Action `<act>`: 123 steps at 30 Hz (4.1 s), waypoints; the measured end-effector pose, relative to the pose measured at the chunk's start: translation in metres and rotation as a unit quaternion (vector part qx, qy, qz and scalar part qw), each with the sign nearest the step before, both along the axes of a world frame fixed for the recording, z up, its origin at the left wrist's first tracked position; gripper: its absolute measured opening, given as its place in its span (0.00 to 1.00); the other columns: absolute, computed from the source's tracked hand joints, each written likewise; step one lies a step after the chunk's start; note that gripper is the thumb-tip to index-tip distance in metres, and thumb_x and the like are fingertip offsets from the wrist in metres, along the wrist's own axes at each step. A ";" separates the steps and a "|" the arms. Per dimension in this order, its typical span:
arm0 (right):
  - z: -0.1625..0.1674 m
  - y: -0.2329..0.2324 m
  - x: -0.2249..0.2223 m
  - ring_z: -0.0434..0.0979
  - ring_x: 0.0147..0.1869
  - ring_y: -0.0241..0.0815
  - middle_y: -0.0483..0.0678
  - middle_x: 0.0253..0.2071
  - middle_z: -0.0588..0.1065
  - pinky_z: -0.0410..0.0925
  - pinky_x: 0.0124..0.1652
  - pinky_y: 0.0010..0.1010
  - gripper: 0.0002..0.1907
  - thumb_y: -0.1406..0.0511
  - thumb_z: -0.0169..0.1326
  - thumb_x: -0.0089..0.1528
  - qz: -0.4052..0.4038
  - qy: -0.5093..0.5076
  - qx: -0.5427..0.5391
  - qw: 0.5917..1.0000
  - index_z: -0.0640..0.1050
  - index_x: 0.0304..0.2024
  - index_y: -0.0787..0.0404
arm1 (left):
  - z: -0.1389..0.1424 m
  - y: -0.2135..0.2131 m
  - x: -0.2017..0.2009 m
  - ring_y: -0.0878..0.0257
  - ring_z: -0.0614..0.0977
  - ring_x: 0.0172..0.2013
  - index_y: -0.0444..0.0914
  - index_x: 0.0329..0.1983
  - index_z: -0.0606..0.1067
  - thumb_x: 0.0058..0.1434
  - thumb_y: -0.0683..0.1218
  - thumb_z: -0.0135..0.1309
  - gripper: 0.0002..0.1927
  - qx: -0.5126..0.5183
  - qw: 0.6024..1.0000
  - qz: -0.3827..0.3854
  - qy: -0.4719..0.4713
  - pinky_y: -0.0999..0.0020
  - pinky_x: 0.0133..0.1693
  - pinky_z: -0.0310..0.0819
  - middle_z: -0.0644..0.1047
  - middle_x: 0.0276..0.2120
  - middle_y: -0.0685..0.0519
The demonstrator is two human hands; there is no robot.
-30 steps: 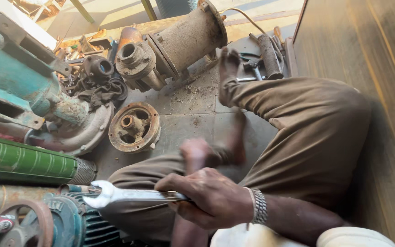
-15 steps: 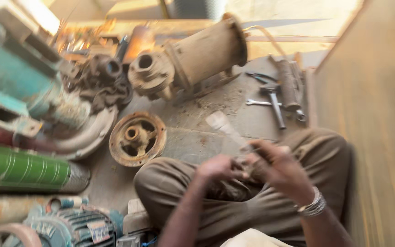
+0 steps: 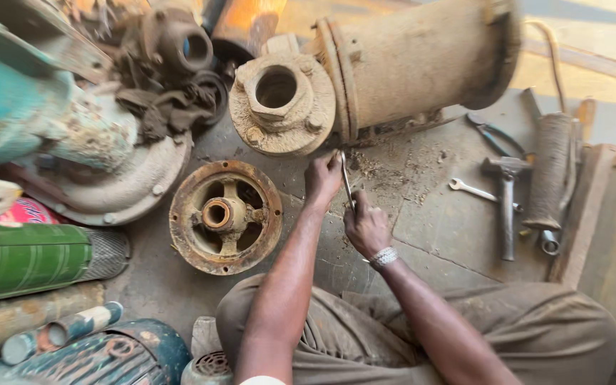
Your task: The person sits on the floor of a repair workshop and disassembles a mud-caked water pump. They handle the rusty impeller flange, remove a small central hub piece, reposition the pump casing, and use a spanner to loosen bolts on the pump housing.
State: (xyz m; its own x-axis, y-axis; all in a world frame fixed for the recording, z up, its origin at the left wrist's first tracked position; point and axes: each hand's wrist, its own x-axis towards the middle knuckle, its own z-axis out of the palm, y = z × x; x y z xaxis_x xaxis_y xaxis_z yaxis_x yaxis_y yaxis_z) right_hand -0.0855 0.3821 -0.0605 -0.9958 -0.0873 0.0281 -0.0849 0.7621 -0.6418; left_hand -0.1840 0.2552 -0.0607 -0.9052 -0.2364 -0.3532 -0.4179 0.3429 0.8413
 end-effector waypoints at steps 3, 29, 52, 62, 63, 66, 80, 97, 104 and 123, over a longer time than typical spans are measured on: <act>-0.024 -0.018 -0.021 0.73 0.23 0.57 0.57 0.22 0.73 0.65 0.26 0.51 0.14 0.60 0.50 0.67 -0.023 0.052 0.029 0.998 0.67 0.51 0.58 | -0.025 0.002 -0.012 0.46 0.86 0.40 0.38 0.50 0.82 0.68 0.52 0.55 0.15 -0.095 0.989 0.003 0.110 0.54 0.43 0.78 0.83 0.39 0.41; -0.026 0.004 -0.083 0.64 0.21 0.38 0.47 0.23 0.70 0.65 0.21 0.33 0.17 0.68 0.48 0.62 0.032 -0.094 0.093 0.991 0.68 0.55 0.61 | -0.043 0.015 -0.010 0.59 0.79 0.38 0.33 0.52 0.73 0.60 0.45 0.55 0.18 0.166 0.971 0.159 -0.059 0.59 0.42 0.79 0.75 0.42 0.48; 0.076 -0.016 -0.088 0.78 0.28 0.39 0.49 0.35 0.79 0.74 0.33 0.34 0.10 0.61 0.51 0.70 0.153 0.055 0.021 0.986 0.78 0.37 0.58 | -0.055 -0.002 -0.016 0.71 0.78 0.41 0.41 0.50 0.76 0.74 0.57 0.41 0.18 0.378 0.917 0.083 -0.098 0.69 0.43 0.76 0.77 0.45 0.55; 0.029 0.019 -0.028 0.75 0.35 0.42 0.53 0.39 0.73 0.73 0.30 0.34 0.17 0.56 0.54 0.63 0.267 0.079 -0.100 0.955 0.76 0.51 0.57 | -0.048 -0.001 -0.018 0.63 0.84 0.43 0.45 0.53 0.80 0.66 0.55 0.49 0.18 0.250 0.960 0.089 -0.090 0.63 0.47 0.79 0.86 0.48 0.46; 0.016 0.018 -0.027 0.75 0.38 0.43 0.53 0.41 0.74 0.72 0.32 0.34 0.17 0.57 0.52 0.65 0.270 0.119 -0.137 0.946 0.75 0.54 0.56 | -0.048 0.000 -0.018 0.60 0.80 0.48 0.43 0.57 0.76 0.68 0.54 0.51 0.18 0.243 0.959 0.094 -0.111 0.58 0.50 0.76 0.80 0.54 0.44; -0.021 0.011 -0.030 0.77 0.25 0.31 0.45 0.31 0.78 0.73 0.26 0.25 0.17 0.61 0.45 0.70 0.108 -0.035 -0.179 0.977 0.71 0.61 0.55 | -0.045 0.001 -0.017 0.53 0.73 0.59 0.40 0.64 0.70 0.70 0.52 0.53 0.22 0.201 0.967 0.085 -0.133 0.48 0.57 0.70 0.70 0.64 0.42; -0.039 -0.005 -0.030 0.72 0.23 0.38 0.50 0.39 0.79 0.68 0.18 0.30 0.24 0.67 0.49 0.63 0.088 0.074 0.159 0.981 0.70 0.63 0.57 | -0.039 0.002 -0.015 0.49 0.76 0.60 0.37 0.71 0.61 0.66 0.54 0.55 0.34 0.114 0.982 0.050 -0.139 0.56 0.58 0.75 0.68 0.64 0.40; -0.032 -0.012 -0.049 0.66 0.16 0.34 0.51 0.45 0.79 0.67 0.15 0.26 0.33 0.65 0.51 0.63 0.115 -0.041 0.211 0.970 0.63 0.71 0.59 | -0.021 0.006 -0.015 0.48 0.74 0.61 0.36 0.71 0.61 0.66 0.53 0.53 0.33 0.090 0.989 0.053 -0.102 0.52 0.59 0.72 0.67 0.65 0.40; -0.040 -0.013 -0.048 0.69 0.15 0.33 0.60 0.52 0.77 0.68 0.15 0.25 0.32 0.65 0.52 0.61 0.092 0.039 0.172 0.980 0.64 0.68 0.60 | -0.021 0.005 -0.014 0.49 0.76 0.60 0.36 0.70 0.63 0.66 0.50 0.52 0.30 0.100 0.992 0.042 -0.062 0.53 0.60 0.72 0.70 0.63 0.40; 0.009 -0.006 -0.078 0.73 0.23 0.37 0.52 0.34 0.82 0.68 0.26 0.27 0.11 0.65 0.53 0.64 -0.006 -0.211 -0.097 0.973 0.82 0.43 0.63 | -0.025 0.005 -0.022 0.61 0.83 0.36 0.37 0.53 0.76 0.71 0.56 0.44 0.21 0.258 0.964 0.067 -0.003 0.59 0.38 0.82 0.81 0.44 0.45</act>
